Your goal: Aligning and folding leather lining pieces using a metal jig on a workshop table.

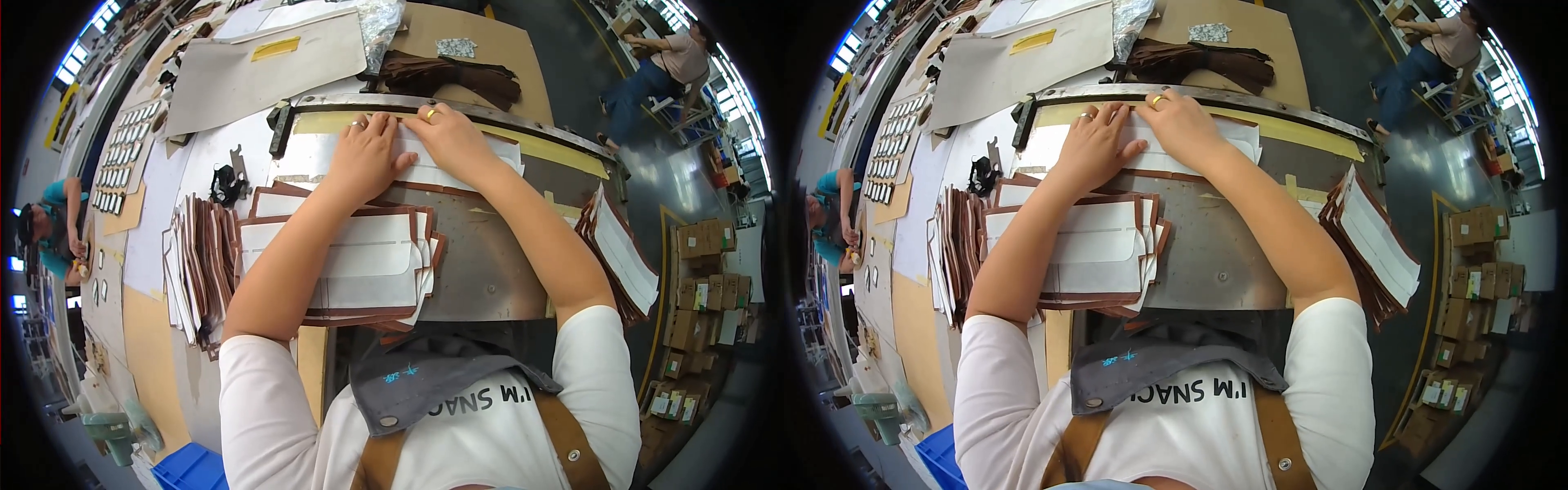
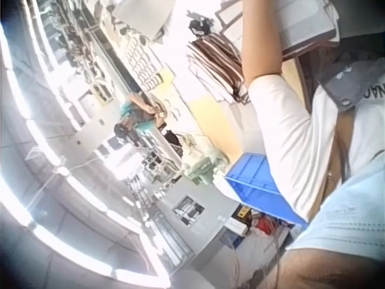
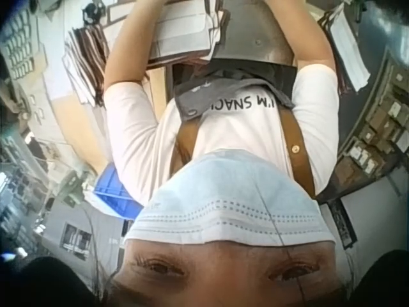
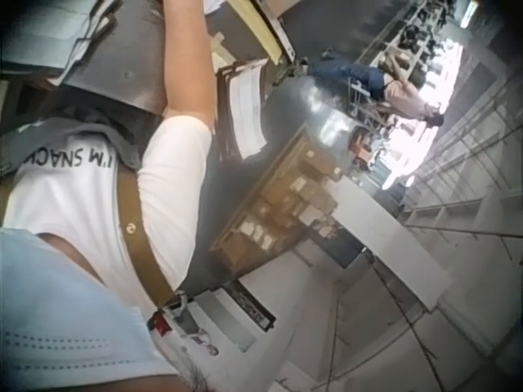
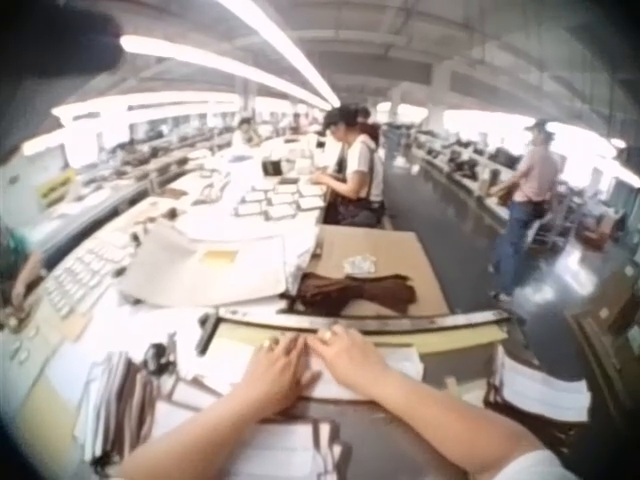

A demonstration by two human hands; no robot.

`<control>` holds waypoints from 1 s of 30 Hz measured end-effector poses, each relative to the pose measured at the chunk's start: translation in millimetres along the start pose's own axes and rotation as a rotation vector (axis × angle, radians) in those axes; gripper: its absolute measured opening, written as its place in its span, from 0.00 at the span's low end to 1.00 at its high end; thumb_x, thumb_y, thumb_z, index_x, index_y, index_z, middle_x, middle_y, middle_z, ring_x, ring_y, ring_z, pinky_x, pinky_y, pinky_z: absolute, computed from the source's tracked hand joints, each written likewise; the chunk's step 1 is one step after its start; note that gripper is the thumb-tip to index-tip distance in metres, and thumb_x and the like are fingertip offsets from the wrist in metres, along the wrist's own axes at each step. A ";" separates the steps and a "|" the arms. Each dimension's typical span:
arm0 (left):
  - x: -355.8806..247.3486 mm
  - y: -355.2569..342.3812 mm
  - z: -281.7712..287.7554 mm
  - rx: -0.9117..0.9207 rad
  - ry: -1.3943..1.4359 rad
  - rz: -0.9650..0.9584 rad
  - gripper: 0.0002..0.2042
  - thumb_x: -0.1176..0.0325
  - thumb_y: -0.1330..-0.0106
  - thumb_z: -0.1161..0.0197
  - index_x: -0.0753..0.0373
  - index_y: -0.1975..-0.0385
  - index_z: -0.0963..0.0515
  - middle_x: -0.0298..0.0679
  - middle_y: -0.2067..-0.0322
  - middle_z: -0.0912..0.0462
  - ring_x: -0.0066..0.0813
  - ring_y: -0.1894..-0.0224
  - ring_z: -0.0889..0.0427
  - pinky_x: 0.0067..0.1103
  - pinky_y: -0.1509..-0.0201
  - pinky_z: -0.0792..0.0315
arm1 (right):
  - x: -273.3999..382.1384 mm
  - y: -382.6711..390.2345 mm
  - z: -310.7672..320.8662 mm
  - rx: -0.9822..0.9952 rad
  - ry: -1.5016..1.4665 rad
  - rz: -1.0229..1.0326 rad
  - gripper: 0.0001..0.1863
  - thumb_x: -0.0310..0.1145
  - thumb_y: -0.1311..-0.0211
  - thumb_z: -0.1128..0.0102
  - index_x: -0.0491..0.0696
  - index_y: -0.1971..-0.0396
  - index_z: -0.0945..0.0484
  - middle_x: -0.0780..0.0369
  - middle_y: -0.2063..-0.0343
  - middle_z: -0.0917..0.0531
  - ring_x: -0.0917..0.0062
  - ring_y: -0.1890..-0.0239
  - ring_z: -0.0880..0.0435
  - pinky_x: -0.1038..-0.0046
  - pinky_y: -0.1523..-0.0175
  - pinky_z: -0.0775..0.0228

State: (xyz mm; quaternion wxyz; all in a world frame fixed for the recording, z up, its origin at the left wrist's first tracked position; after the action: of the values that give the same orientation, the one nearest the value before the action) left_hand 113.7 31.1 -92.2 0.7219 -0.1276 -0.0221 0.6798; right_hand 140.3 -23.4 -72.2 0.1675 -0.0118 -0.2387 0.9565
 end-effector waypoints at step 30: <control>50.0 -0.7 20.2 -0.363 0.290 0.295 0.19 0.59 0.40 0.50 0.60 0.52 0.36 0.47 0.54 0.34 0.46 0.50 0.35 0.37 0.50 0.43 | -63.0 136.7 141.9 -0.494 -0.142 -0.593 0.07 0.24 0.48 0.50 0.43 0.67 0.30 0.59 0.77 0.28 0.71 0.75 0.27 0.73 0.67 0.35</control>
State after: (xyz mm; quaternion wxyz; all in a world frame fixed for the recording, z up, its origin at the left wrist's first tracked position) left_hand 114.0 83.5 -79.6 0.5758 -0.3529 -0.0211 0.7372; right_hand 142.1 -221.6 -13.1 0.4120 0.0838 -0.4656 0.7788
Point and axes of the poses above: each hand's wrist, its own y-axis away from the middle knuckle, its own z-axis out of the back of the hand, x = y × z, the point moved 10 cm from there along -y, towards the middle knuckle
